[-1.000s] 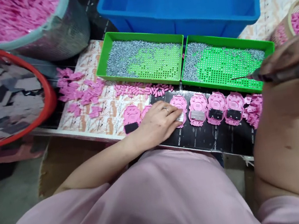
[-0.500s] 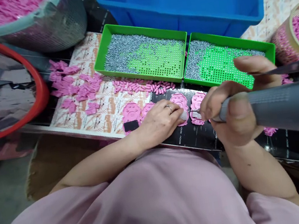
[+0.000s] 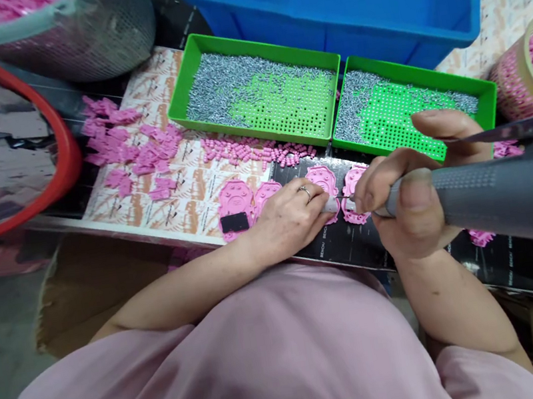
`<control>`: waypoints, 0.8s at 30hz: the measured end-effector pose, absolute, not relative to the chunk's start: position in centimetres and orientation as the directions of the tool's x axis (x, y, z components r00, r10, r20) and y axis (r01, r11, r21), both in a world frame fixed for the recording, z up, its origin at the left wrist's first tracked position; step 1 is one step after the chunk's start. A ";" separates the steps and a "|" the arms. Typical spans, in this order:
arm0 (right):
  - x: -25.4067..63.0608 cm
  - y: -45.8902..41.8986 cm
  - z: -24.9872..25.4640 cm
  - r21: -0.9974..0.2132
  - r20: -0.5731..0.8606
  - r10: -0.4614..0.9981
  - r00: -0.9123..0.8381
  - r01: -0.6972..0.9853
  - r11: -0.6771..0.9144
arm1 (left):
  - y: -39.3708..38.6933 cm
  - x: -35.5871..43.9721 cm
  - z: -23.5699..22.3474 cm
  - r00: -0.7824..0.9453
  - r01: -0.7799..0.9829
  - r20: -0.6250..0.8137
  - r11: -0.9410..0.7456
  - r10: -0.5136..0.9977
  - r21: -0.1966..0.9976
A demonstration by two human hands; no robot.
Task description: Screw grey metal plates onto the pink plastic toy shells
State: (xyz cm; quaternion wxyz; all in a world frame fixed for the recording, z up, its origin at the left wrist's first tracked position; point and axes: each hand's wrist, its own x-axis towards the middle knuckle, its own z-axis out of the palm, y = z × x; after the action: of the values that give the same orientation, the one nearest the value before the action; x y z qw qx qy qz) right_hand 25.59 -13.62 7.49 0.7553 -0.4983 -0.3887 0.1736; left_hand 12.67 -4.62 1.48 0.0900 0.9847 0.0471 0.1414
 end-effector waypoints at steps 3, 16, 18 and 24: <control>25.6 -13.5 7.1 -0.829 0.512 0.639 0.574 0.136 0.542 | -4.6 12.7 1.5 0.961 0.080 0.247 -0.977 0.128 0.197; 24.9 -12.4 7.4 -0.858 0.505 0.706 0.497 0.198 0.474 | -4.7 12.8 1.4 0.967 0.078 0.222 -0.976 0.123 0.203; 24.8 -12.1 7.5 -0.870 0.492 0.770 0.406 0.234 0.433 | -4.7 12.9 1.5 0.969 0.070 0.219 -0.978 0.114 0.198; 26.4 -12.8 8.2 -0.837 0.537 0.744 0.398 0.135 0.531 | -4.5 12.6 1.4 0.969 0.042 0.226 -0.971 0.096 0.236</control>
State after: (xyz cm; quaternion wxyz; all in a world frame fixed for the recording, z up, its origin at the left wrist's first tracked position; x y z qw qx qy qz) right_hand 26.44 -12.83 8.23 0.7139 -0.4348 -0.5057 0.2132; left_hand 12.61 -4.48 1.43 0.1154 0.9856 0.0350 0.1186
